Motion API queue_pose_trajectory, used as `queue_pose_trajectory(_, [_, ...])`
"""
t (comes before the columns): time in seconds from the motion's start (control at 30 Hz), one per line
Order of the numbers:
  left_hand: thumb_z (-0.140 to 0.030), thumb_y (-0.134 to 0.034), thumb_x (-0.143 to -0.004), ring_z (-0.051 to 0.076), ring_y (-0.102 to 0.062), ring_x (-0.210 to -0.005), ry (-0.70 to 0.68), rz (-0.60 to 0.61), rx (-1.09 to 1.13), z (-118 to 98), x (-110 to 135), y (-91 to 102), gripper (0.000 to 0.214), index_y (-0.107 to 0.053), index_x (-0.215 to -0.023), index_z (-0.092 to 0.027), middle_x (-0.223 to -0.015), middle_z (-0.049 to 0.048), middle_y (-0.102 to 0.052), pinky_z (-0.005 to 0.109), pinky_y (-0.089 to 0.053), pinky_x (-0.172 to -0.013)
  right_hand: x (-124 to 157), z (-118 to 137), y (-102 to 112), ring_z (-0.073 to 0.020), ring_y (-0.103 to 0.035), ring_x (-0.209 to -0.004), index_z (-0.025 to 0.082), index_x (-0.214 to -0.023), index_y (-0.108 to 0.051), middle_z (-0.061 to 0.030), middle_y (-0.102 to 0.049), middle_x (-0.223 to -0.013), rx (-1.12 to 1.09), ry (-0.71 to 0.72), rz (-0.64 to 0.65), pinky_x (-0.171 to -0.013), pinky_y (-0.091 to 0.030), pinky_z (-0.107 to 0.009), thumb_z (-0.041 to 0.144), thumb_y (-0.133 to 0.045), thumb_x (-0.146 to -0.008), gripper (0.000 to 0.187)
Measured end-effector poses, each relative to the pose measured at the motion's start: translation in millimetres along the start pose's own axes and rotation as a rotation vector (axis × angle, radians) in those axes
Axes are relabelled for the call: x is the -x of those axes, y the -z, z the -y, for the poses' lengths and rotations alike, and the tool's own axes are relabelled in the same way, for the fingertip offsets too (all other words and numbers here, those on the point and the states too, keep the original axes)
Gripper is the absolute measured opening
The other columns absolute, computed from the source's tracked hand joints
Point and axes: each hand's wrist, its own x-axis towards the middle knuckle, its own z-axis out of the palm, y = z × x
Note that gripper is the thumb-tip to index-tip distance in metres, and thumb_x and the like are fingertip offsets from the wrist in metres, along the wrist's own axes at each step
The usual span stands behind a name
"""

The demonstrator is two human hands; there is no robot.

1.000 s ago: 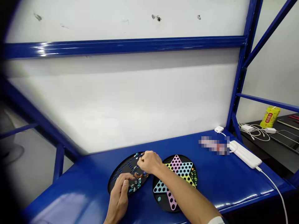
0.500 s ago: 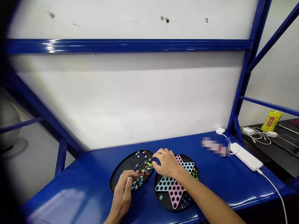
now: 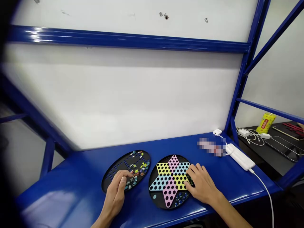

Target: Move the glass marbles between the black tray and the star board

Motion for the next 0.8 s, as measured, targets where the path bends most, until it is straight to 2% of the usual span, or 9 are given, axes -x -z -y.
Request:
queue_pose_trajectory(0.1, [-0.046, -0.031, -0.098, 0.022, -0.061, -0.087, -0.004, 0.003, 0.014, -0.1, 0.6, 0.3, 0.039, -0.059, -0.083, -0.023, -0.088, 0.0043, -0.063, 0.035, -0.051, -0.079, -7.4, 0.7, -1.7, -0.0231, -0.054, -0.090, 0.023, -0.096, -0.058, -0.0049, -0.062, -0.099, 0.030, 0.021, -0.007, -0.079, -0.046, -0.039, 0.037, -0.054, -0.091, 0.015])
queue_pose_trajectory(0.2, [-0.046, -0.031, -0.098, 0.021, -0.061, -0.087, -0.010, 0.004, 0.018, 0.3, 1.5, 0.4, 0.039, -0.059, -0.083, -0.023, -0.087, 0.0039, -0.063, 0.035, -0.051, -0.079, -10.9, -3.9, -4.4, -0.0224, -0.054, -0.088, 0.022, -0.095, -0.057, -0.0050, -0.061, -0.098, 0.040, 0.033, -0.029, -0.077, -0.045, -0.037, 0.038, -0.056, -0.090, 0.016])
queue_pose_trajectory(0.47, [-0.049, -0.030, -0.098, 0.021, -0.060, -0.088, 0.015, 0.032, 0.021, -5.1, 1.0, 0.8, 0.042, -0.059, -0.082, -0.023, -0.087, 0.0037, -0.063, 0.035, -0.051, -0.080, -12.9, -9.9, -9.5, -0.0207, -0.057, -0.085, 0.020, -0.093, -0.058, -0.0066, -0.060, -0.098, 0.054, 0.044, -0.054, -0.072, -0.047, -0.035, 0.030, -0.046, -0.096, 0.016])
queue_pose_trajectory(0.67, [-0.052, -0.029, -0.098, 0.022, -0.061, -0.087, 0.019, 0.032, 0.024, -7.3, 0.4, 1.7, 0.044, -0.060, -0.083, -0.023, -0.088, 0.0037, -0.063, 0.035, -0.051, -0.080, -17.8, -10.7, -14.8, -0.0178, -0.055, -0.077, 0.021, -0.083, -0.054, -0.0045, -0.056, -0.090, -0.026, -0.016, -0.079, -0.066, -0.048, -0.031, 0.027, -0.047, -0.093, 0.014])
queue_pose_trajectory(0.8, [-0.050, -0.030, -0.098, 0.022, -0.061, -0.088, 0.022, 0.039, 0.025, -7.0, 0.8, 1.4, 0.043, -0.060, -0.083, -0.023, -0.088, 0.0036, -0.063, 0.035, -0.050, -0.081, -17.4, -9.7, -16.0, -0.0184, -0.055, -0.078, 0.021, -0.083, -0.057, -0.0056, -0.054, -0.092, 0.019, -0.026, -0.100, -0.067, -0.047, -0.032, 0.029, -0.046, -0.095, 0.019])
